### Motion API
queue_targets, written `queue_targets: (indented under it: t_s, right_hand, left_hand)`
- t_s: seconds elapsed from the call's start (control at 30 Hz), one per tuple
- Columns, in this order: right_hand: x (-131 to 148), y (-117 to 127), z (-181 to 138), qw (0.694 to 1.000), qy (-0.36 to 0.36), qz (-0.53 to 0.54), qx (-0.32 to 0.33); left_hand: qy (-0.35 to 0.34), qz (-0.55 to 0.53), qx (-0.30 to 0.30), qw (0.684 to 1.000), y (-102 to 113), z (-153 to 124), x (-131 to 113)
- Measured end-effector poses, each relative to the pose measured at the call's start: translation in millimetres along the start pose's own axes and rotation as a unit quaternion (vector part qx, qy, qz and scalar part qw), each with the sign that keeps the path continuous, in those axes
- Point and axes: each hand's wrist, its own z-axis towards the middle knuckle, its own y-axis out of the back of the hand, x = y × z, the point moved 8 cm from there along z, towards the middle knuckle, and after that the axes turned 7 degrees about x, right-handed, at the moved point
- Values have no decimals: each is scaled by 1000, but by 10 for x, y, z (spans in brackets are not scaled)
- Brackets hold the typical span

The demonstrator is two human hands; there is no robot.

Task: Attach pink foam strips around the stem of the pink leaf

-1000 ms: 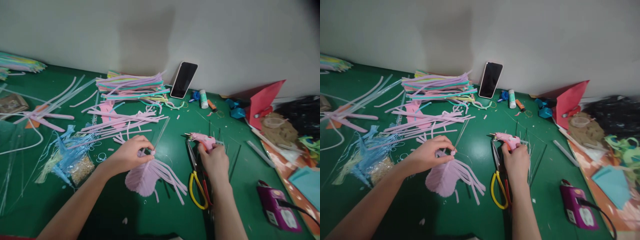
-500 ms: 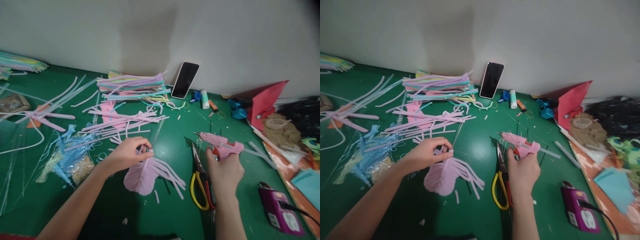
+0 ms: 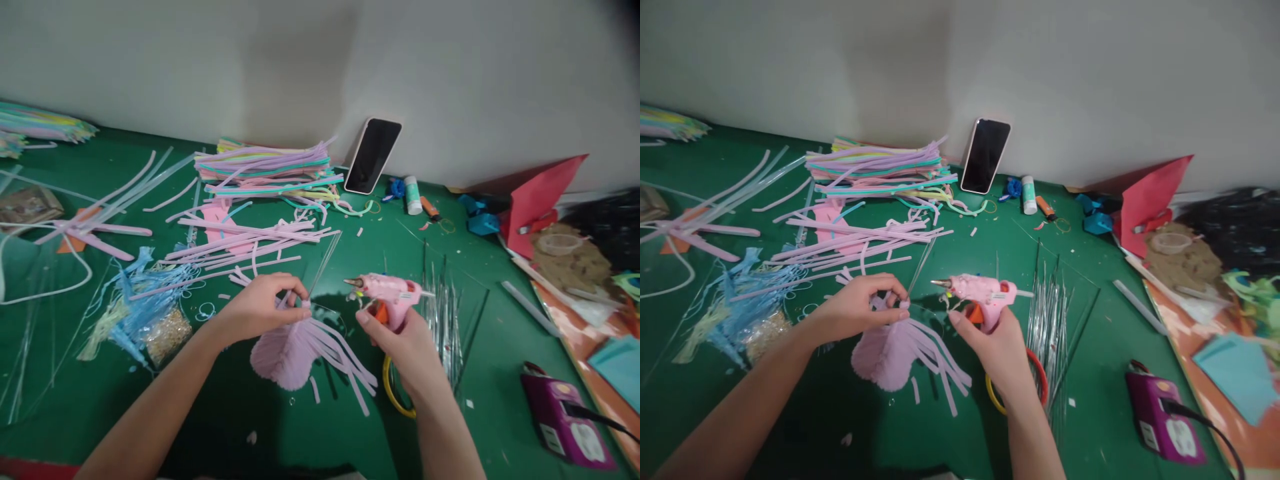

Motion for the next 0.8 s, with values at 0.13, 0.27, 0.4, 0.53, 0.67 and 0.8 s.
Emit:
queue_targets:
  t_s: [0.13, 0.27, 0.4, 0.53, 0.67, 0.8]
  right_hand:
    - [-15, -156, -43, 1000, 2, 20, 24]
    - [12, -236, -75, 999, 16, 16, 34]
    - [-61, -245, -54, 998, -10, 34, 44]
    - [-112, -245, -24, 995, -14, 86, 54]
    - [-138, -257, -42, 994, -19, 91, 54]
    - [-146, -301, -56, 992, -19, 92, 82]
  left_hand:
    - [-23, 34, -8, 999, -43, 19, -88]
    - [-66, 81, -43, 994, -75, 35, -142]
    - [-84, 111, -83, 987, -82, 38, -105]
    - [-84, 118, -99, 984, -103, 37, -89]
    - [-76, 128, -114, 982, -138, 51, -112]
    - [-94, 144, -164, 971, -153, 52, -143]
